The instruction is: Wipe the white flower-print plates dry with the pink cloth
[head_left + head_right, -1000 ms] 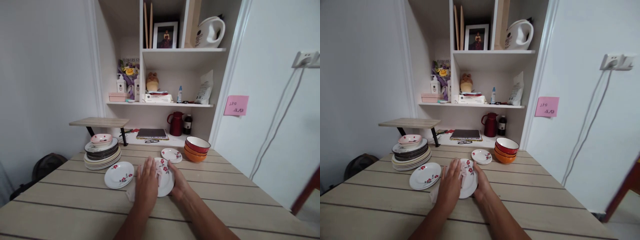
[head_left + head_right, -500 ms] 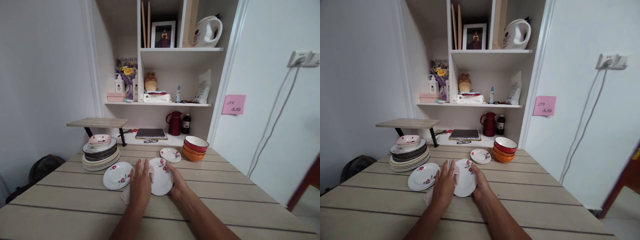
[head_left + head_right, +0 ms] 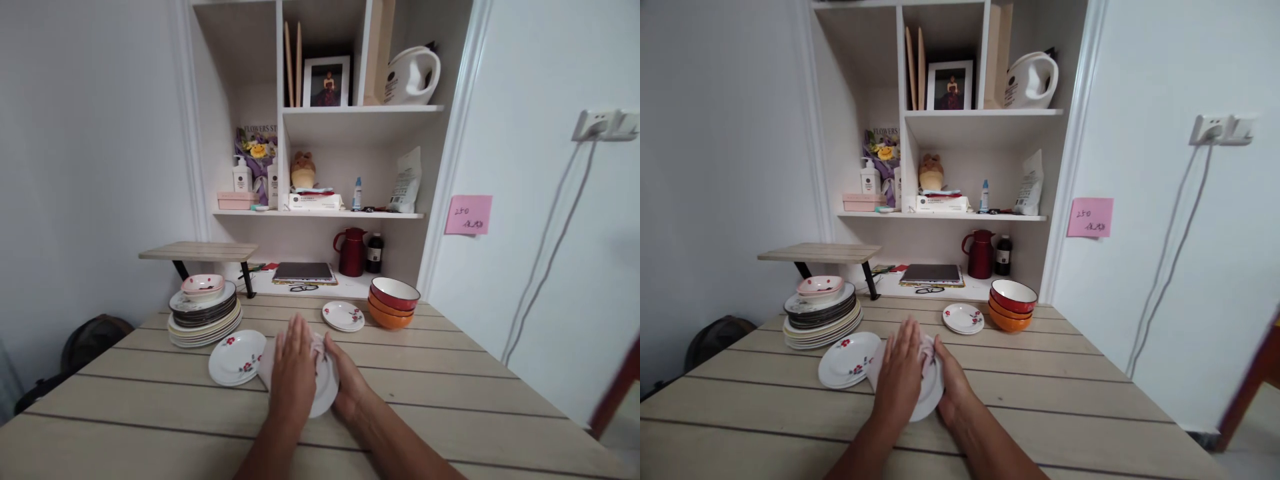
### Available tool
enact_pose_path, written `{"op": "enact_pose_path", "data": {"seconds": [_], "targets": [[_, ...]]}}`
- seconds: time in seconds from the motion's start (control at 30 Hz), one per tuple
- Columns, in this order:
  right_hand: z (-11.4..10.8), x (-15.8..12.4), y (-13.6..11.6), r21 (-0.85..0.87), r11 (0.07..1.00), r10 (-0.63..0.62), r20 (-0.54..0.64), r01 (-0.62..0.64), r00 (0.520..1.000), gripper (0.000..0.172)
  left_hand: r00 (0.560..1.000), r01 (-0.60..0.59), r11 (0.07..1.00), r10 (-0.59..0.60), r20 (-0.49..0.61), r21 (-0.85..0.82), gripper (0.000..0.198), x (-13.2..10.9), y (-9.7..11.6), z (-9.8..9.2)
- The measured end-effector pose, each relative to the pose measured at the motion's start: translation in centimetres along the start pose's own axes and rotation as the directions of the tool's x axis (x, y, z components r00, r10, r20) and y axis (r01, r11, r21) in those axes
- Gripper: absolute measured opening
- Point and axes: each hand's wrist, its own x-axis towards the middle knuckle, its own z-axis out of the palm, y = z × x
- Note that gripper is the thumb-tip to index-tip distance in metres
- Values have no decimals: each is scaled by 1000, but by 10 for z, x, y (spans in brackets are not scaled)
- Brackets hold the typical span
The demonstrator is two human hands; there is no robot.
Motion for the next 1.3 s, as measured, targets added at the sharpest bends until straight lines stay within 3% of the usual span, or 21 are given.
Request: {"op": "enact_pose_path", "data": {"seconds": [0.07, 0.13, 0.27, 0.37, 0.47, 0.53, 0.67, 0.73, 0.83, 0.93, 1.03, 1.1, 1.17, 1.23, 1.3], "targets": [[0, 1, 0, -30, 999, -24, -36, 22, 999, 48, 990, 140, 990, -139, -37, 25, 52, 3, -11, 0], [-1, 2, -4, -17, 999, -41, -53, 40, 998, 48, 985, 172, 985, -171, -37, 22, 51, 2, -15, 0], [-10, -1, -22, 62, 994, -88, -41, 91, 995, 44, 1000, 14, 999, -13, 25, -29, 54, -9, 7, 2], [-14, -4, -26, 61, 997, -37, -38, 40, 999, 47, 986, -149, 983, 156, 61, -102, 57, -15, 28, 2], [-9, -5, -15, 16, 1000, 13, -18, -13, 1000, 48, 980, -181, 977, 189, 63, -114, 57, -11, 28, -2], [-2, -5, -4, -19, 1000, 4, 22, -4, 1000, 48, 992, -115, 990, 119, 47, -81, 56, -4, 14, -6], [6, -5, 4, -72, 997, -10, -48, 6, 999, 47, 979, 203, 979, -203, -8, 23, 50, 2, -17, -8], [3, -5, -4, -36, 998, -54, -107, 51, 993, 44, 974, 226, 973, -227, 16, 34, 49, -2, -20, -6], [-4, -7, -23, 44, 991, -117, -140, 124, 983, 40, 994, 85, 996, -84, 68, -10, 52, -11, -3, -4], [-7, -10, -30, 81, 996, -19, -84, 26, 996, 45, 985, -149, 985, 157, 76, -91, 56, -16, 23, -6], [-3, -11, -20, 76, 996, 43, -26, -41, 999, 46, 967, -239, 964, 248, 62, -117, 57, -12, 30, -10], [2, -11, -9, 45, 999, 22, 12, -23, 1000, 46, 975, -205, 974, 212, 63, -95, 56, -7, 22, -12], [6, -10, -1, -20, 1000, 22, -5, -22, 1000, 47, 998, -46, 998, 48, 46, -37, 52, -1, 7, -12], [8, -9, 2, -70, 997, 16, -49, -20, 999, 47, 990, 138, 990, -138, 18, 8, 49, 2, -8, -10], [8, -8, -1, -69, 998, -14, -72, 9, 997, 45, 977, 210, 977, -211, 20, 29, 48, 2, -17, -8]]}}
